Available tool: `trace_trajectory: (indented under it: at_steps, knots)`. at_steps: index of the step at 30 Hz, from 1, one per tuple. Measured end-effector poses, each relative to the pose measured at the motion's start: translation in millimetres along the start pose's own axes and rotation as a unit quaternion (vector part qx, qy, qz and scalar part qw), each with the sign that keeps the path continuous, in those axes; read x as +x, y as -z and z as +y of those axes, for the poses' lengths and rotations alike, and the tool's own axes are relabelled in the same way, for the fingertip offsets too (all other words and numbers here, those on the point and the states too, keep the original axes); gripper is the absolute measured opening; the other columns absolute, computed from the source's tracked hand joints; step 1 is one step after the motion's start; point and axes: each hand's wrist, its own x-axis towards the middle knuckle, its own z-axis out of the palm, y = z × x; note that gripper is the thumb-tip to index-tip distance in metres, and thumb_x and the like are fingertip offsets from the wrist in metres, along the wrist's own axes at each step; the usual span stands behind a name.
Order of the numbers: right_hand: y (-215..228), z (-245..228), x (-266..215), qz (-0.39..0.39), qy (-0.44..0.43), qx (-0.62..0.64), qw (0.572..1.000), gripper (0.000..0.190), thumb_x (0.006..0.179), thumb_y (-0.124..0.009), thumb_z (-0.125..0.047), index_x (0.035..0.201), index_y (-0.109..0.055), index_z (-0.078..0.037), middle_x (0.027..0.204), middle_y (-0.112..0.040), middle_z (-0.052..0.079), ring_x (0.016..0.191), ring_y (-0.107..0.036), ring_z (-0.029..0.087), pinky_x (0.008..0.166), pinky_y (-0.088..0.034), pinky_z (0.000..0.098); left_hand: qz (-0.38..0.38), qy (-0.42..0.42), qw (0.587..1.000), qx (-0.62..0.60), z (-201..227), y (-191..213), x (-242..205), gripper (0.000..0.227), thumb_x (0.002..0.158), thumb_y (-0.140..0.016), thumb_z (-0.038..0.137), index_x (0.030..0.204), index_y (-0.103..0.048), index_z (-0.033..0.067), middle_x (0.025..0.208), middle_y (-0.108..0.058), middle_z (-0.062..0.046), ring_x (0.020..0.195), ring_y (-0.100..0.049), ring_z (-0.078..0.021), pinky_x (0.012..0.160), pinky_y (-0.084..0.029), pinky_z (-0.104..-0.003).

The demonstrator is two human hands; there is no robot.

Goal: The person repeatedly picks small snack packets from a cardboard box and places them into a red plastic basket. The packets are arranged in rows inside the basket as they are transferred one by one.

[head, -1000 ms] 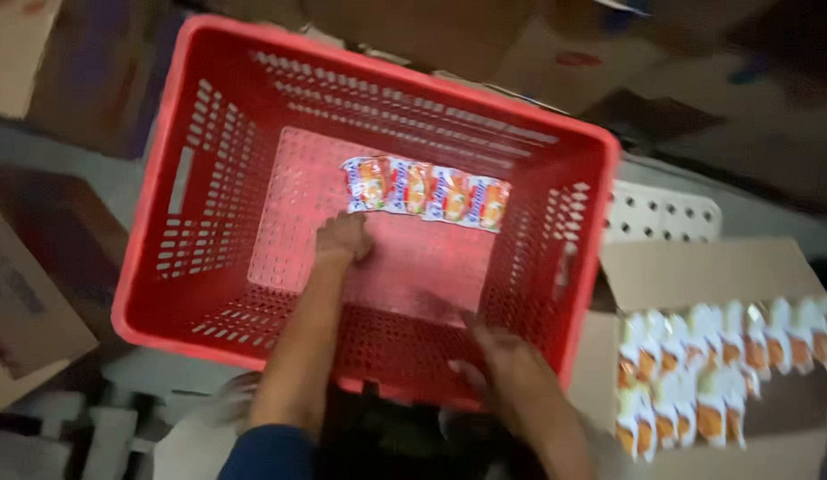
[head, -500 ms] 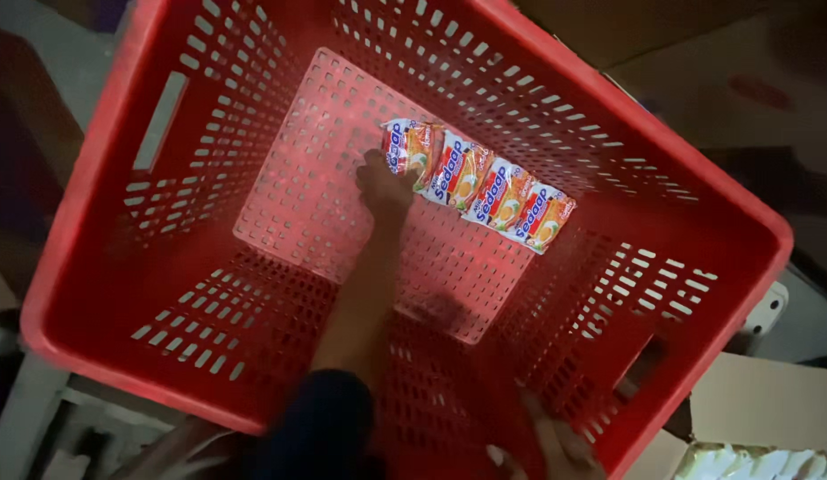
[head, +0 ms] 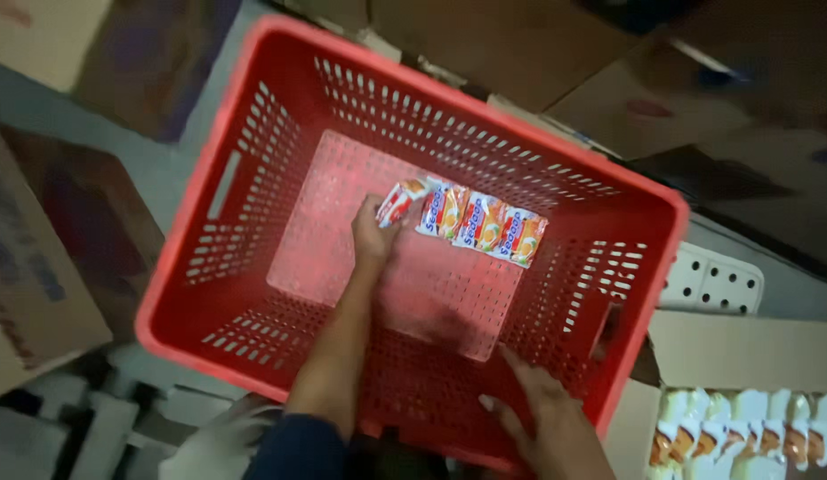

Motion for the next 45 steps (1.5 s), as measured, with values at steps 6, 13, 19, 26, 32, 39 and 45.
trace_trajectory:
  at_steps: [6,13,19,26,32,39,45]
  knots:
    - [14.7,2.0,0.1,0.049,0.079,0.045,0.995,0.061,0.102,-0.064,-0.043,0.156,-0.057,-0.019,0.154,-0.066,0.012,0.138,-0.067,0.029,0.116,-0.048,0.0405,-0.084,-0.16,0.978,-0.106,88.8,16.1,-36.7,0.044,0.074,-0.091,0.004,0.109,-0.067,0.0135,0.109,-0.074,-0.004,0.1,-0.068,-0.0167,0.085,-0.055,-0.031]
    - [31.1,0.9,-1.7,0.139,-0.006,0.295,0.945,0.048,0.109,-0.057,-0.044,0.147,-0.071,-0.018,0.136,-0.077,0.022,0.132,-0.071,0.043,0.114,-0.054,0.0588,-0.104,-0.332,0.937,0.029,197.1,43.8,-133.1,0.036,0.081,-0.081,-0.01,0.11,-0.073,0.0098,0.121,-0.075,-0.011,0.122,-0.073,-0.0421,0.101,-0.062,-0.053]
    - [28.8,-10.1,-31.3,0.089,-0.04,0.706,0.701,0.063,0.105,-0.071,-0.043,0.152,-0.056,-0.004,0.127,-0.063,0.023,0.105,-0.079,0.043,0.086,-0.065,0.0632,-0.124,-0.547,0.822,0.097,202.4,35.8,-195.1,0.023,0.09,-0.083,-0.005,0.104,-0.076,0.0119,0.12,-0.073,-0.006,0.126,-0.073,-0.0366,0.107,-0.061,-0.049]
    - [-19.7,43.5,-14.6,0.234,-0.063,0.675,0.697,0.048,0.093,-0.092,-0.032,0.11,-0.069,0.006,0.082,-0.069,0.014,0.064,-0.076,0.023,0.048,-0.064,0.0373,-0.137,-0.62,0.757,0.157,192.6,29.6,-241.6,0.017,0.1,-0.078,0.001,0.114,-0.074,0.0099,0.119,-0.071,-0.01,0.127,-0.073,-0.0377,0.107,-0.062,-0.046]
    - [-1.2,87.0,-60.0,0.353,-0.158,0.391,0.835,0.065,0.09,-0.082,-0.064,0.107,-0.063,-0.004,0.106,-0.075,0.032,0.115,-0.073,0.056,0.089,-0.059,0.0651,-0.192,-0.609,0.759,0.127,183.2,-13.9,-272.1,0.03,0.098,-0.076,-0.003,0.125,-0.073,0.011,0.123,-0.069,-0.008,0.128,-0.072,-0.0365,0.108,-0.061,-0.049]
    - [23.0,133.0,-112.9,0.287,-0.094,0.699,0.648,0.085,0.092,-0.088,-0.015,0.156,-0.033,-0.009,0.148,-0.041,0.031,0.128,-0.063,0.053,0.078,-0.063,0.0754,-0.278,-0.603,0.745,0.071,196.7,-67.9,-313.2,0.038,0.095,-0.077,-0.008,0.13,-0.073,0.0063,0.122,-0.067,-0.016,0.128,-0.07,-0.0461,0.106,-0.061,-0.056]
    - [57.3,227.6,-175.2,0.447,-0.081,0.532,0.714,0.054,0.094,-0.072,-0.012,0.144,-0.058,-0.001,0.088,-0.069,0.018,0.076,-0.074,0.031,0.052,-0.062,0.0444,-0.401,-0.583,0.685,0.17,196.7,-98.2,-339.8,0.058,0.093,-0.079,0.008,0.147,-0.063,0.0223,0.147,-0.06,-0.009,0.138,-0.065,-0.0361,0.113,-0.057,-0.054]
